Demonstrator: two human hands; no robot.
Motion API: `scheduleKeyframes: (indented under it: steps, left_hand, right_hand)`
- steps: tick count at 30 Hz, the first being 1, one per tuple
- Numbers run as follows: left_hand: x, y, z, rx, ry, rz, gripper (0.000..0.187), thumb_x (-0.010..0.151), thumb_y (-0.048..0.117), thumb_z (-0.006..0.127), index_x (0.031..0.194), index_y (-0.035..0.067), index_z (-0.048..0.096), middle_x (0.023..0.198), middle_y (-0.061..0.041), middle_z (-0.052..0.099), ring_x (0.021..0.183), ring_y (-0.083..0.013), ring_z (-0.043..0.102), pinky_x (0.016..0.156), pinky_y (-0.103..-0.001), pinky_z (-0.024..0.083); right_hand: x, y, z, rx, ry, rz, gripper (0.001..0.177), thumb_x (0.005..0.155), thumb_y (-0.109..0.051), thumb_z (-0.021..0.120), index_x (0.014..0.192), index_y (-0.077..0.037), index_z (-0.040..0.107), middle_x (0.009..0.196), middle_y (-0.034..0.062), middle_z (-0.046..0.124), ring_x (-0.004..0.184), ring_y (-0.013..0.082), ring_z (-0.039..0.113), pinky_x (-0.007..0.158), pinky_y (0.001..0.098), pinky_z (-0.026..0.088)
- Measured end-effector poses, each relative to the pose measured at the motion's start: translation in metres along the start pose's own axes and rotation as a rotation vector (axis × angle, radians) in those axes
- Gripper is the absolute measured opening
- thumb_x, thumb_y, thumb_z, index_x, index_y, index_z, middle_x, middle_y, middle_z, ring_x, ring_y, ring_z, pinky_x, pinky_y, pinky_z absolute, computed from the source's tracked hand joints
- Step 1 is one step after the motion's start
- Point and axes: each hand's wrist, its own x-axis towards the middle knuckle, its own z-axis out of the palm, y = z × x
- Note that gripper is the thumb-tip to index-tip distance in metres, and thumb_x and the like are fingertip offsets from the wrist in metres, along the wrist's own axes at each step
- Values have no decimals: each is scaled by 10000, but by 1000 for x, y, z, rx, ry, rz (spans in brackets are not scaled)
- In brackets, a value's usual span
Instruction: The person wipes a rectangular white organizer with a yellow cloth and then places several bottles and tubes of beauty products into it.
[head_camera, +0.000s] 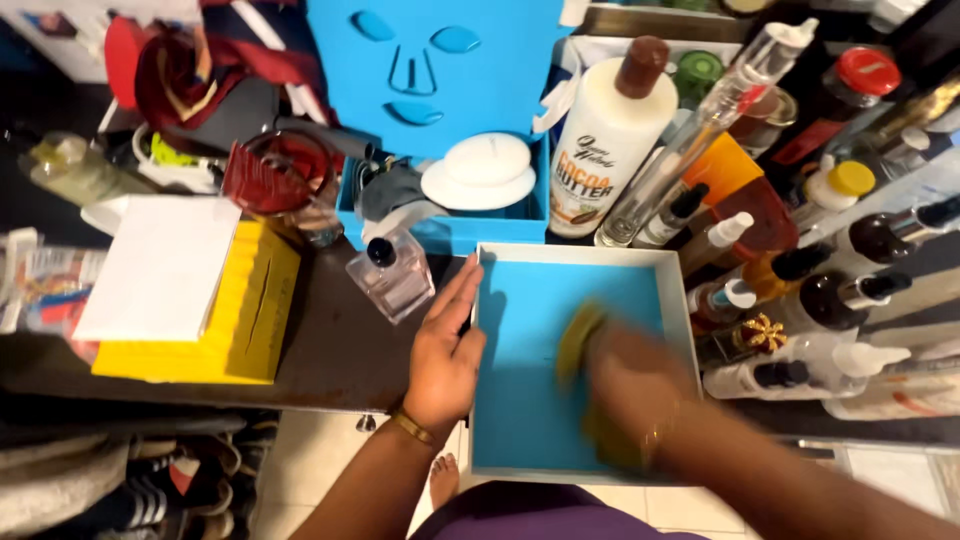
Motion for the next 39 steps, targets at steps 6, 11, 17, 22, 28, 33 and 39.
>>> scheduleKeyframes:
  steps: [6, 11, 17, 22, 28, 33, 39]
  left_hand:
    - [-1, 4, -4, 6, 1, 12, 628, 840, -54, 496, 1462, 23, 534, 1599, -145, 492, 1474, -285, 489, 1197, -331, 357]
    - [-8, 4, -7, 37, -10, -6, 613, 861, -41, 505, 1469, 28, 522, 1605, -140, 487, 1461, -284, 502, 1195, -327, 370]
    - [-8, 2, -5, -9, -13, 16, 649, 833, -66, 474, 1476, 9, 518, 1607, -154, 481, 1490, -296, 474, 1209, -337, 336]
    - [-12, -4, -2, -30, 9, 22, 633, 840, -61, 484, 1469, 6, 517, 1592, -142, 497, 1464, -275, 501, 1184, -324, 372]
    - [-12, -4, -3, 51, 20, 24, 619, 850, -53, 491, 1464, 11, 528, 1572, -156, 516, 1452, -293, 507, 1178, -330, 360]
    - [-16, 1, -3, 65, 29, 19, 601, 859, -39, 495, 1457, 14, 535, 1562, -157, 523, 1430, -293, 527, 1170, -322, 377]
    - [-12, 0, -3, 42, 26, 13, 607, 846, -53, 480, 1447, 2, 536, 1563, -154, 524, 1439, -292, 520, 1171, -329, 376]
  right_hand:
    - [25, -11, -15, 229, 73, 19, 222, 828, -82, 599, 1039, -37, 652, 1017, 206, 691, 909, 375, 705, 780, 463, 578]
    - [30, -53, 8, 46, 277, -209, 182, 770, -125, 655, 920, -38, 708, 946, 194, 677, 836, 346, 705, 729, 454, 577]
    - [74, -78, -7, -15, 499, -221, 233, 735, -163, 677, 901, -4, 715, 951, 213, 678, 830, 356, 700, 707, 451, 564]
    - [87, -62, 0, -24, 509, -116, 179, 807, -125, 653, 911, -2, 732, 991, 210, 678, 890, 361, 700, 741, 459, 568]
    - [69, -4, 16, 72, 265, 415, 239, 927, -201, 588, 1000, -80, 781, 1090, 176, 736, 1008, 327, 720, 850, 450, 574]
    - [26, 8, 7, 148, 109, 517, 272, 1002, -210, 547, 999, -95, 793, 1089, 184, 739, 1017, 355, 721, 847, 469, 583]
    - [-60, -24, 4, -112, -282, 334, 251, 924, -290, 707, 1088, -102, 741, 1148, 126, 714, 1111, 295, 700, 876, 408, 594]
